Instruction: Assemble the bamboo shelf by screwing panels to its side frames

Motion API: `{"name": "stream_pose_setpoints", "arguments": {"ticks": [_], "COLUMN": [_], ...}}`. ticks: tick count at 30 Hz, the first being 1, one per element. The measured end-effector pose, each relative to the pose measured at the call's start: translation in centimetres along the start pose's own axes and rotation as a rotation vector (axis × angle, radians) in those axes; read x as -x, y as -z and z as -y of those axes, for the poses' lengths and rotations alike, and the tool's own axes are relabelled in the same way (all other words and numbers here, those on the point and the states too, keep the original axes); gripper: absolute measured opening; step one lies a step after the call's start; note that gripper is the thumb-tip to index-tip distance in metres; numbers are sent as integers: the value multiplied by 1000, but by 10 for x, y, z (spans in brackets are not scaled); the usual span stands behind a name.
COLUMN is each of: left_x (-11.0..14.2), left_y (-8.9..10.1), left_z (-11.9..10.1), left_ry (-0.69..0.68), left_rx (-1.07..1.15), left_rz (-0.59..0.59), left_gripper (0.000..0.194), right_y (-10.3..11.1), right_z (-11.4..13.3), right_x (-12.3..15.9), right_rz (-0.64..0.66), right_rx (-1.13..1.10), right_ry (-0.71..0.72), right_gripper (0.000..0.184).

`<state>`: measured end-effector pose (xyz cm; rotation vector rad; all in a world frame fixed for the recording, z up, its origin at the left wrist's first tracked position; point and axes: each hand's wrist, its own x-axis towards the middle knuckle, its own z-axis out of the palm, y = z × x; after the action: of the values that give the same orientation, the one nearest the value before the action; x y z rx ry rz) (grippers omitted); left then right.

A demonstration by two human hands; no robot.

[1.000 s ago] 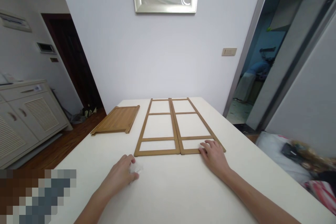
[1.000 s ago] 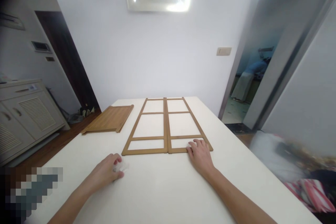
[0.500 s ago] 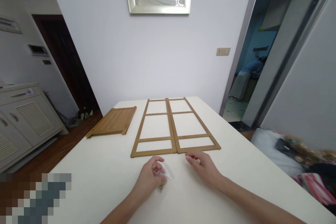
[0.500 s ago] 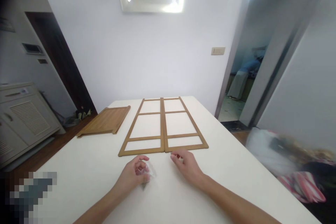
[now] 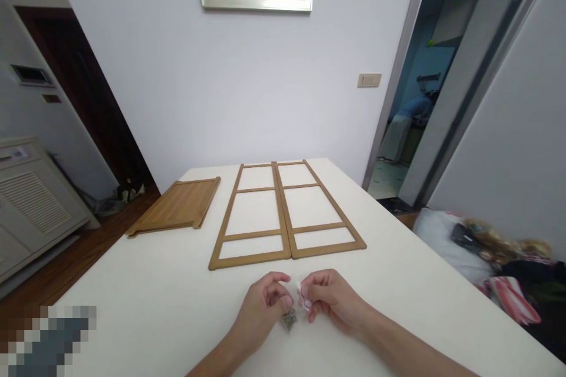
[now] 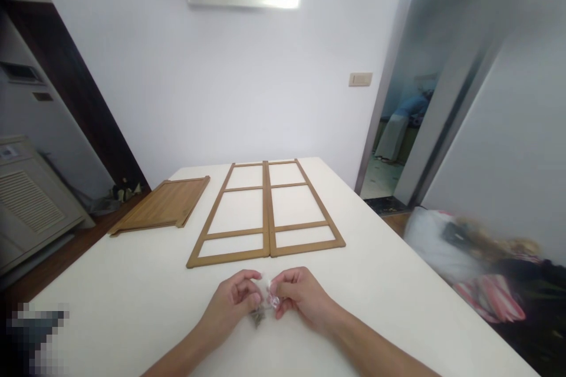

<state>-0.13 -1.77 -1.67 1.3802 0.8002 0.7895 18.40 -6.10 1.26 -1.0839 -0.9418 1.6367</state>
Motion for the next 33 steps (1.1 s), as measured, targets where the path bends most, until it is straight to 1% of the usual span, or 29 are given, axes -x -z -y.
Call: {"name": "stream_pose_setpoints", "arguments": {"ticks": [3, 5, 10, 13, 16, 20, 22, 25, 28, 30, 32, 33], "left_x": [0, 1, 5, 6, 6, 7, 8, 9, 10, 10, 10, 10], "left_y": [2, 3, 2, 0, 1, 4, 4, 2, -2, -4, -4, -4], "left_z": [-1, -1, 1, 5, 11, 17, 17, 13, 8, 4, 2, 1], "left_ry": [25, 20, -19, -22, -4, 28, 43, 53, 35, 8, -21, -32], "left_rx": [63, 76, 34, 17, 20, -10, -13, -22, -64, -84, -89, -87], "left_rz": [-14, -20, -46, -70, -82, -34, -19, -48, -93, -99, -99, -98], "left_gripper": [43, 45, 37, 33, 33, 32, 30, 27, 21, 18, 18, 18], "right_y": [1, 1, 2, 1, 2, 5, 6, 5, 4, 3, 1, 0], "right_z": [0, -1, -3, -5, -10, -16, -18, -18, -16, -14, -11, -10], "right_x": [-1, -2, -3, -2, -2, -2, -1, 0, 1, 0, 1, 4], "right_rz": [13, 7, -5, -12, -39, -84, -100, -109, -94, -80, -65, -73], "right_rx": [22, 33, 34, 6, -30, -35, -30, -19, 13, 46, 117, 191], "right_ry": [-31, -36, -31, -8, 16, 5, -4, -1, 18, 49, 76, 93], "right_gripper": [26, 26, 26, 29, 33, 33, 31, 31, 32, 33, 35, 36]}}
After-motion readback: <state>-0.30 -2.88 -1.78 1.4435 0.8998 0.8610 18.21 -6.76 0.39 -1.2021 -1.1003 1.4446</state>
